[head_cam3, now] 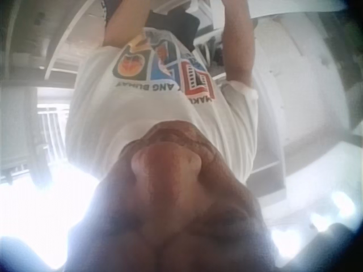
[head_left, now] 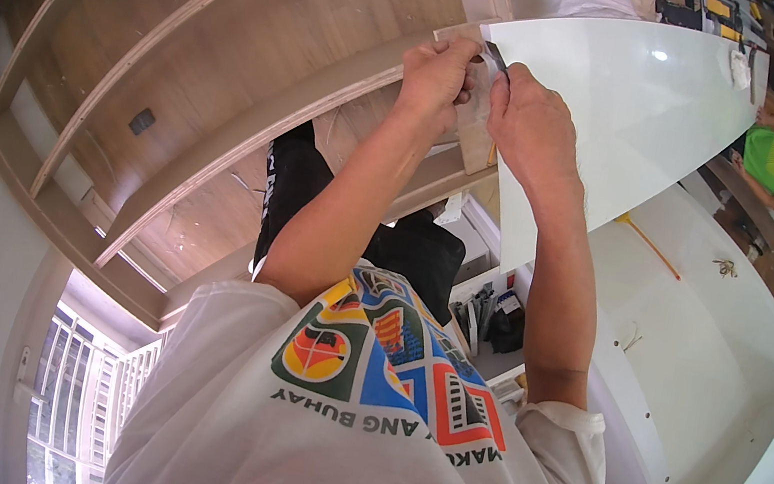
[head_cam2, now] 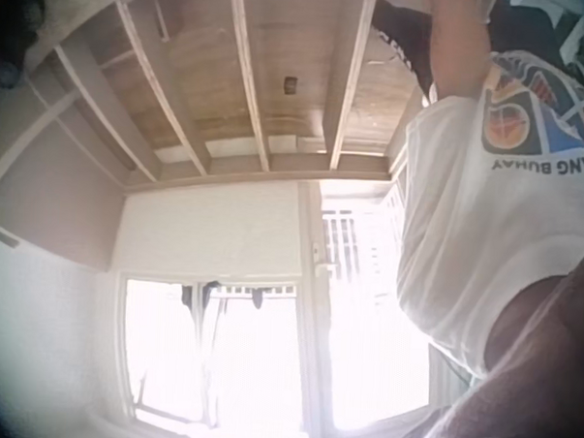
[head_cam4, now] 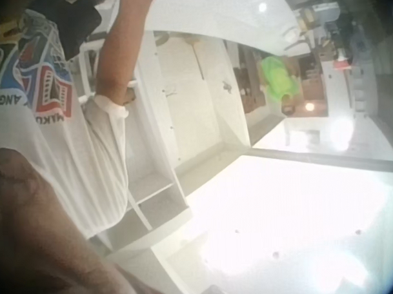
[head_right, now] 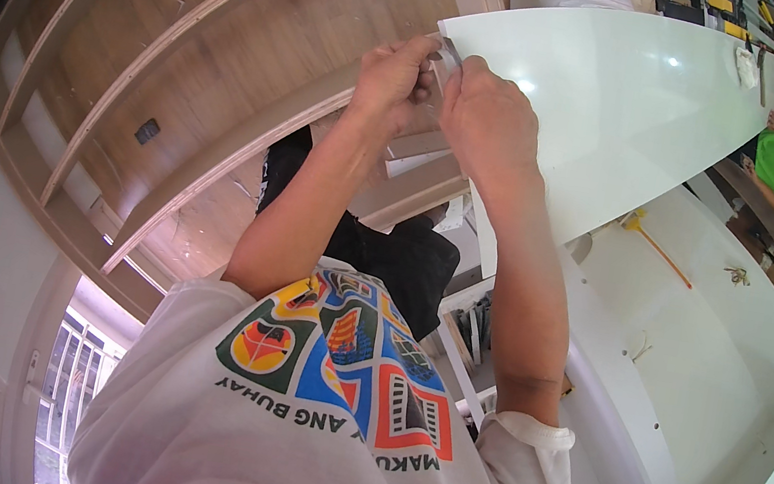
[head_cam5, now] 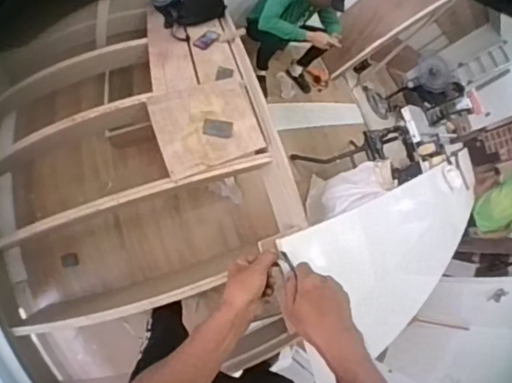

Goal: The person uses a utility knife to trim the edge of a white cabinet panel, repeatedly scoring and peeling away excess material. The person also wipes the panel surface and repositions the panel during the process.

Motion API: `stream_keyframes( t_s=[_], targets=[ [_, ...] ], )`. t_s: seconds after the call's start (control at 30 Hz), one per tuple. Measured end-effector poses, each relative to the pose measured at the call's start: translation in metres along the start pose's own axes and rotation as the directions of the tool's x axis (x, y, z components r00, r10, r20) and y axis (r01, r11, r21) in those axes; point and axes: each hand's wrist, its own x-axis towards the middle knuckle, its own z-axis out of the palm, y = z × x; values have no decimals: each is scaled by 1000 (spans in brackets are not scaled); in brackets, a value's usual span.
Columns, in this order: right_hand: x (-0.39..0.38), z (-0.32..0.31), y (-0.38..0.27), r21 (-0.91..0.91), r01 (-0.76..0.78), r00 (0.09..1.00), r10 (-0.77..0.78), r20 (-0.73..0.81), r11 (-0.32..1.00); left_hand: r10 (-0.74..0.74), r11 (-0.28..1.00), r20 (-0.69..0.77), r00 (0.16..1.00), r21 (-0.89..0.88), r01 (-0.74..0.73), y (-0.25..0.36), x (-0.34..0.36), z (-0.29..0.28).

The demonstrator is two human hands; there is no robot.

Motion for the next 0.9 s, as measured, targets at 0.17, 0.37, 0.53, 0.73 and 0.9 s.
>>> stream_keyframes(
  t_s=[0.17, 0.37, 0.53, 0.73, 0.9],
  targets=[
    [0, 5, -7, -89, -36, 999, 37, 19, 995, -14, 999, -17, 1000, -31, 13, -2, 1, -1],
    [3, 15, -5, -108, 22, 1000, -21, 6, 994, -43, 994, -60, 997, -101, 37, -11, 2, -1],
    [9, 12, -6, -75, 3, 998, 2, 69, 997, -65, 988, -62, 996, -146, 55, -19, 5, -3],
    [14, 11, 1, -94, 51, 995, -42, 95, 994, -48, 983, -84, 995, -178, 33, -18, 3, 0],
    [1, 5, 0, -118, 39, 996, -29, 81, 992, -44, 989, -106, 993, -144, 29, -17, 6, 3]
  ],
)
